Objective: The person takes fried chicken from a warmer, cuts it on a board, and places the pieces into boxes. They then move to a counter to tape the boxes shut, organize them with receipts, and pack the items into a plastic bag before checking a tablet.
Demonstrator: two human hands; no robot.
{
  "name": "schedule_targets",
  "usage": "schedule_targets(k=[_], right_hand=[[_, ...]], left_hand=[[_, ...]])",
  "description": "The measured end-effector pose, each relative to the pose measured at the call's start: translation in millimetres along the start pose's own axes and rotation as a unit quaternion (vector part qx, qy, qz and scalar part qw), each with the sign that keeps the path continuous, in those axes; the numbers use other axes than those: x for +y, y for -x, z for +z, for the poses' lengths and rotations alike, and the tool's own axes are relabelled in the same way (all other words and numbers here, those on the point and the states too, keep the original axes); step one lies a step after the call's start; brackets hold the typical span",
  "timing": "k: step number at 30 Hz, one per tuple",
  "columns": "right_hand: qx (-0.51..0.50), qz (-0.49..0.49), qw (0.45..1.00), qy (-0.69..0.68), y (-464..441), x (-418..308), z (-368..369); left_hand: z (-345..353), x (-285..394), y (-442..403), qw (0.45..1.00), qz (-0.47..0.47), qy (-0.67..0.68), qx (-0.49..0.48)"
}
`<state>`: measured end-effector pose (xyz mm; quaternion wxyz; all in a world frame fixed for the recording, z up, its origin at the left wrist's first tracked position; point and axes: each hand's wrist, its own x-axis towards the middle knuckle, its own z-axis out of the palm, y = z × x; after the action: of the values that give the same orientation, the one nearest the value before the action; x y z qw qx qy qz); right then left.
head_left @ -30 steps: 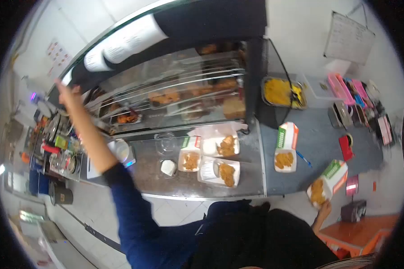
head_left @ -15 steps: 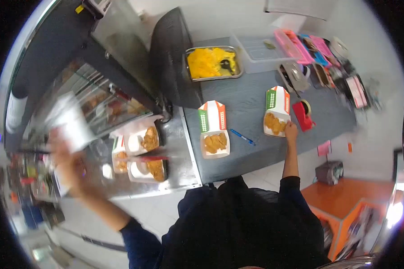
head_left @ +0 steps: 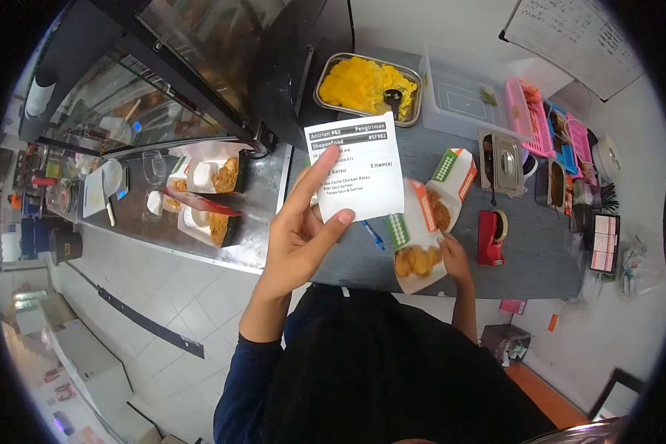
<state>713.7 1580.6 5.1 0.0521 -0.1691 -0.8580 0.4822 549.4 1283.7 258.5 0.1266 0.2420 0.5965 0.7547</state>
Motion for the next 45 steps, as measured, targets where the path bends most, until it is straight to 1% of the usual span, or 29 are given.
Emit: schedule_targets(k=[1, 2, 4, 5, 6, 8, 11, 13, 14, 15, 17, 20, 21, 23, 24, 25, 26, 27, 28, 29, 30, 31, 32, 33, 35, 36, 39, 42, 45], right_hand=[[-0.012, -0.006, 1.000, -0.001, 7.8, 3.6, 3.1], [-0.022, 0.017, 0.999, 0.029, 13.8, 38.7, 2.7], [0.000, 0.089, 0.991, 0.103, 19.0, 77.2, -12.6], [0.011, 0.125, 0.982, 0.140, 21.1, 85.2, -15.1], [0.097, 0.071, 0.974, 0.192, 22.9, 74.5, -17.9], [0.262, -0.045, 0.919, 0.291, 17.9, 17.4, -25.3], [0.289, -0.086, 0.929, 0.213, 12.8, -21.2, -3.7], [0.122, -0.086, 0.967, 0.204, -9.3, -48.1, 54.3], [0.102, -0.154, 0.971, 0.151, -19.8, -60.6, 87.2], [0.064, -0.145, 0.955, 0.251, -26.0, -79.5, 114.5], [-0.016, -0.144, 0.938, 0.316, -31.8, -78.2, 157.8], [-0.011, -0.081, 0.963, 0.258, -34.1, -68.5, 171.4], [0.009, -0.080, 0.978, 0.193, -33.3, -59.0, 169.0], [0.049, -0.071, 0.994, 0.063, -22.7, -30.1, 152.4], [0.043, -0.005, 0.992, -0.123, -14.1, -27.5, 142.3], [0.038, 0.060, 0.950, -0.303, -3.2, -28.9, 129.5], [0.035, 0.123, 0.873, -0.472, 7.8, -31.2, 121.6], [0.039, 0.115, 0.889, -0.442, 17.3, -25.9, 121.5], [0.044, 0.107, 0.904, -0.412, 25.6, -19.7, 123.4], [0.049, 0.099, 0.918, -0.381, 34.3, -13.6, 125.0], [0.078, 0.075, 0.932, -0.347, 43.5, -18.4, 130.5], [0.065, 0.060, 0.960, -0.264, 49.1, -14.8, 136.7], [0.050, 0.047, 0.981, -0.181, 54.3, -11.9, 143.9], [0.033, 0.032, 0.994, -0.098, 57.7, -11.4, 151.4], [0.063, -0.009, 0.992, -0.109, 53.0, -27.0, 163.0], [0.077, -0.032, 0.990, -0.113, 48.0, -32.9, 167.0], [0.154, -0.032, 0.985, -0.075, 35.5, -41.1, 173.3], [0.035, 0.002, 0.985, -0.167, 33.5, -26.1, 176.7], [0.088, -0.035, 0.994, -0.046, 37.9, -20.5, 166.6]], left_hand=[[3.2, -1.3, 1.4, 1.000, 0.000, -0.004, 0.000], [5.2, -3.0, 2.7, 1.000, 0.008, -0.013, -0.005], [7.5, -6.3, 6.3, 0.999, 0.022, -0.028, -0.018], [7.9, -7.6, 9.4, 1.000, 0.012, -0.019, -0.020], [8.0, -8.8, 12.8, 1.000, 0.003, -0.010, -0.022], [7.0, -9.9, 19.8, 1.000, -0.011, 0.003, -0.021], [1.9, -14.8, 34.5, 0.999, -0.027, 0.002, -0.017], [-2.9, -23.5, 45.4, 0.999, -0.036, -0.010, -0.016], [-5.5, -28.6, 50.9, 0.998, -0.059, 0.008, -0.009], [-8.1, -34.8, 57.5, 0.996, -0.084, 0.027, -0.002], [-13.4, -57.1, 71.1, 0.989, -0.136, 0.051, 0.016], [-27.3, -130.8, 97.7, 0.977, -0.202, 0.055, 0.030], [-30.3, -167.7, 112.1, 0.974, -0.217, 0.055, 0.032], [-25.5, -234.1, 139.2, 0.964, -0.257, 0.065, -0.002], [-22.5, -255.4, 148.7, 0.958, -0.277, 0.072, -0.020], [-20.3, -266.3, 151.3, 0.953, -0.297, 0.030, -0.046], [-17.9, -278.7, 151.9, 0.946, -0.316, -0.012, -0.073], [-14.6, -287.1, 149.5, 0.936, -0.333, -0.055, -0.101], [-14.7, -292.0, 144.3, 0.940, -0.298, -0.123, -0.115], [-14.3, -296.5, 139.5, 0.930, -0.234, -0.255, -0.127], [-13.5, -298.7, 134.4, 0.900, -0.162, -0.381, -0.137], [-12.1, -293.5, 127.9, 0.851, -0.086, -0.498, -0.143], [-12.5, -287.4, 121.6, 0.854, -0.127, -0.484, -0.143], [-15.9, -286.1, 119.3, 0.856, -0.114, -0.483, -0.146], [-22.7, -284.4, 115.7, 0.858, -0.086, -0.484, -0.149], [-22.5, -284.1, 114.6, 0.854, -0.116, -0.483, -0.155], [-23.3, -286.1, 114.1, 0.858, -0.109, -0.479, -0.149], [-25.3, -288.9, 114.1, 0.853, -0.083, -0.491, -0.155], [-24.4, -286.2, 113.1, 0.855, -0.098, -0.486, -0.155]])
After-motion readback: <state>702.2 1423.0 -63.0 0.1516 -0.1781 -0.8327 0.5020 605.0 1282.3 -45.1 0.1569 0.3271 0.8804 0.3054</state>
